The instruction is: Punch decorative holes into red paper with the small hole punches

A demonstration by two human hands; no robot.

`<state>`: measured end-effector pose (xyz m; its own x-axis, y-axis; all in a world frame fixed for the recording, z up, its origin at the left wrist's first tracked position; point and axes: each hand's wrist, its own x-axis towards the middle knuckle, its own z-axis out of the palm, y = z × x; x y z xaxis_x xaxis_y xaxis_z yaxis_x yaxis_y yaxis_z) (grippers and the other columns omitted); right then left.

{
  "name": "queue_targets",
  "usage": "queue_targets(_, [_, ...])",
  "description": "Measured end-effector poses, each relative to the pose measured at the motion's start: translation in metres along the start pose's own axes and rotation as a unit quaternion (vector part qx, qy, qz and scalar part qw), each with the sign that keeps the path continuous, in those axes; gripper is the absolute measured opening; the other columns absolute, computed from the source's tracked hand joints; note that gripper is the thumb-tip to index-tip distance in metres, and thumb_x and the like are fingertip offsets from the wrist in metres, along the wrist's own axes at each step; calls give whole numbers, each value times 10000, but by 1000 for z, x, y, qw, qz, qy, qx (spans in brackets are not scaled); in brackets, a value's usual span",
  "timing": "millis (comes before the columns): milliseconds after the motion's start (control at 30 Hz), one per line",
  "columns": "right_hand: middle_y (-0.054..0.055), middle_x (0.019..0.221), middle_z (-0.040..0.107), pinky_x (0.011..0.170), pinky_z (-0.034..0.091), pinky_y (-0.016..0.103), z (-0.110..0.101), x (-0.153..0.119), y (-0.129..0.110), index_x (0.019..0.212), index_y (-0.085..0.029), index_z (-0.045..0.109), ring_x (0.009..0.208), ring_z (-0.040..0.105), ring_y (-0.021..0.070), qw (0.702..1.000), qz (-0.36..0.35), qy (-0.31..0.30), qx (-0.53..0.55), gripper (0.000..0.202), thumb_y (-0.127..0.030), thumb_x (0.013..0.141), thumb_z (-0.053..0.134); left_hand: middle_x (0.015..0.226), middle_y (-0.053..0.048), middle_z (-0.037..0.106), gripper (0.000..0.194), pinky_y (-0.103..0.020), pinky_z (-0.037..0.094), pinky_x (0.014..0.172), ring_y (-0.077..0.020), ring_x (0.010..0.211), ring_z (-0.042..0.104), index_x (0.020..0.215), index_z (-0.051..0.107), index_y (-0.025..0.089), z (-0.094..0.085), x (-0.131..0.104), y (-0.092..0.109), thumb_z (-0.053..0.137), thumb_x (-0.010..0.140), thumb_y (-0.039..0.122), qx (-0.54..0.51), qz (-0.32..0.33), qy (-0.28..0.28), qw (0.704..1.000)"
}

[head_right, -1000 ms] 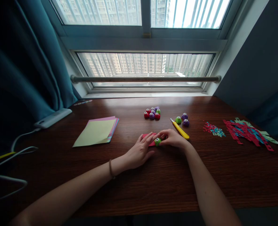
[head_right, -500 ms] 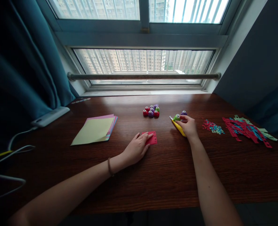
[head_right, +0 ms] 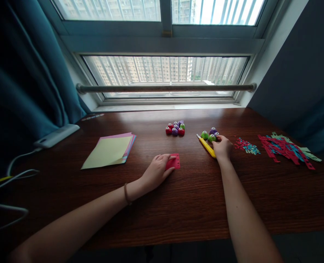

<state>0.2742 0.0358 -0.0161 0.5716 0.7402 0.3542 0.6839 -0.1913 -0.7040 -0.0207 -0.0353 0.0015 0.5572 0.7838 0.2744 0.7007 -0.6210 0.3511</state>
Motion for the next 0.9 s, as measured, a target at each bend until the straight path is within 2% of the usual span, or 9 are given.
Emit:
queue_targets(100, [116, 842, 647, 669, 451, 315, -4, -4, -14, 877, -114, 657, 617, 584, 188, 997, -50, 52, 14, 277, -234, 631, 610, 1130, -70, 542, 327, -367, 329, 921, -203, 1075, 459, 1152, 433, 163, -1, 0, -1, 482, 848, 273, 3, 6, 4, 1000])
queue_targets(167, [98, 816, 646, 648, 446, 302, -6, -11, -29, 827, -130, 662, 602, 573, 174, 994, -90, 49, 44, 228, -281, 671, 596, 1105, -55, 561, 277, -346, 349, 885, -194, 1059, 467, 1129, 464, 179, -3, 0, -1, 464, 859, 243, 1, 7, 4, 1000])
queue_targets(267, [71, 720, 642, 600, 441, 277, -5, -25, -49, 791, -143, 664, 606, 581, 173, 982, -108, -80, 132, 263, -378, 693, 601, 1029, -28, 594, 203, -323, 367, 839, -180, 991, 488, 1055, 528, 206, -5, 1, -2, 447, 869, 222, -8, -6, 8, 1000])
queue_targets(333, [58, 656, 629, 557, 435, 259, -3, -35, -59, 783, -138, 664, 578, 577, 166, 957, -118, -199, 173, 295, -412, 685, 616, 1021, -17, 598, 194, -325, 369, 828, -189, 971, 482, 1022, 551, 216, -7, 1, -3, 508, 841, 271, -13, -9, 12, 1000])
queue_targets(400, [48, 623, 619, 534, 426, 250, 1, -43, -65, 772, -137, 663, 551, 565, 154, 934, -141, -278, 174, 296, -417, 689, 618, 1056, -13, 585, 245, -337, 366, 834, -206, 982, 465, 995, 567, 222, -8, 1, -2, 580, 787, 351, -15, -4, 15, 1000])
queue_targets(567, [45, 645, 631, 542, 419, 253, 6, -49, -66, 756, -152, 671, 551, 553, 149, 936, -169, -284, 123, 273, -412, 709, 599, 1073, -18, 565, 239, -348, 369, 832, -210, 983, 449, 947, 598, 227, -11, 1, 0, 562, 788, 403, -12, 1, 9, 1000])
queue_targets(700, [51, 651, 630, 532, 422, 254, 6, -48, -66, 767, -143, 666, 545, 558, 153, 934, -143, -296, 141, 295, -422, 695, 607, 1063, -22, 564, 227, -340, 377, 830, -199, 967, 452, 1005, 601, 245, -10, 1, 0, 512, 831, 360, -9, 5, 4, 1000])
queue_targets(833, [43, 651, 617, 521, 393, 238, 0, -50, -71, 767, -132, 660, 548, 527, 135, 912, -140, -351, 161, 304, -423, 693, 616, 1048, -18, 566, 245, -331, 384, 825, -191, 949, 456, 1029, 611, 267, -9, 1, -2, 446, 868, 353, -10, 6, 7, 1000])
queue_targets(900, [32, 660, 611, 516, 369, 229, -3, -53, -74, 774, -138, 666, 562, 502, 126, 887, -160, -407, 152, 299, -423, 695, 622, 1044, -17, 568, 262, -329, 386, 822, -189, 948, 456, 1030, 615, 272, -9, 1, -2, 412, 884, 350, -14, 4, 11, 1000])
